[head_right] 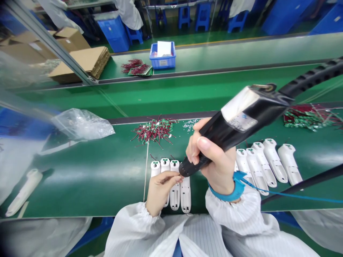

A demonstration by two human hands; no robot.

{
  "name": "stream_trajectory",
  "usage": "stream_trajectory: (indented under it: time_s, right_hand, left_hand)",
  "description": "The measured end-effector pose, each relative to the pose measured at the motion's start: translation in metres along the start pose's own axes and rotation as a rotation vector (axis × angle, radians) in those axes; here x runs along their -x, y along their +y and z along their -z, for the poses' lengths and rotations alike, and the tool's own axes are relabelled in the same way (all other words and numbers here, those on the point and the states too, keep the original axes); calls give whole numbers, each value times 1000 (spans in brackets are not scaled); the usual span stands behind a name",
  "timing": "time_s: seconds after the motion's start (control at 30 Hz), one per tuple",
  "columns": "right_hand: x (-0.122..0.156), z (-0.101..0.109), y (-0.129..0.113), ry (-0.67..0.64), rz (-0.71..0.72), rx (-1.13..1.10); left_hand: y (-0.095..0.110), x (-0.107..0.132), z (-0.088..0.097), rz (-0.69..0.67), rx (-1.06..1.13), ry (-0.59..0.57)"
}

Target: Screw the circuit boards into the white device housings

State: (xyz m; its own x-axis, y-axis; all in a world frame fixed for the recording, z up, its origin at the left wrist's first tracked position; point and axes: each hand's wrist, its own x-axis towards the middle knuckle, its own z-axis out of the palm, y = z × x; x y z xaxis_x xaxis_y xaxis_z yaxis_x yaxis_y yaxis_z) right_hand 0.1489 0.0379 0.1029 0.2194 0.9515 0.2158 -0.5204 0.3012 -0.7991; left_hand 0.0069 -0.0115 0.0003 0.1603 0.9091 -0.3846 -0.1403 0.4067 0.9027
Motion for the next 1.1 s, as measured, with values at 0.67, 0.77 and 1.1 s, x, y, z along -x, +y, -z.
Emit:
stream_trajectory:
  time_s: [0.67, 0.77, 1.1]
  right_hand:
    - [-13, 20, 48, 51, 65, 331]
    - [-13, 20, 52, 59, 36, 342]
    - [-13, 19, 53, 69, 23, 340]
  left_hand:
    - [-12, 0, -1, 77, -114, -66]
    - [-18, -1, -3, 79, -148, -104]
    - [-25, -1, -5, 59, -222, -113]
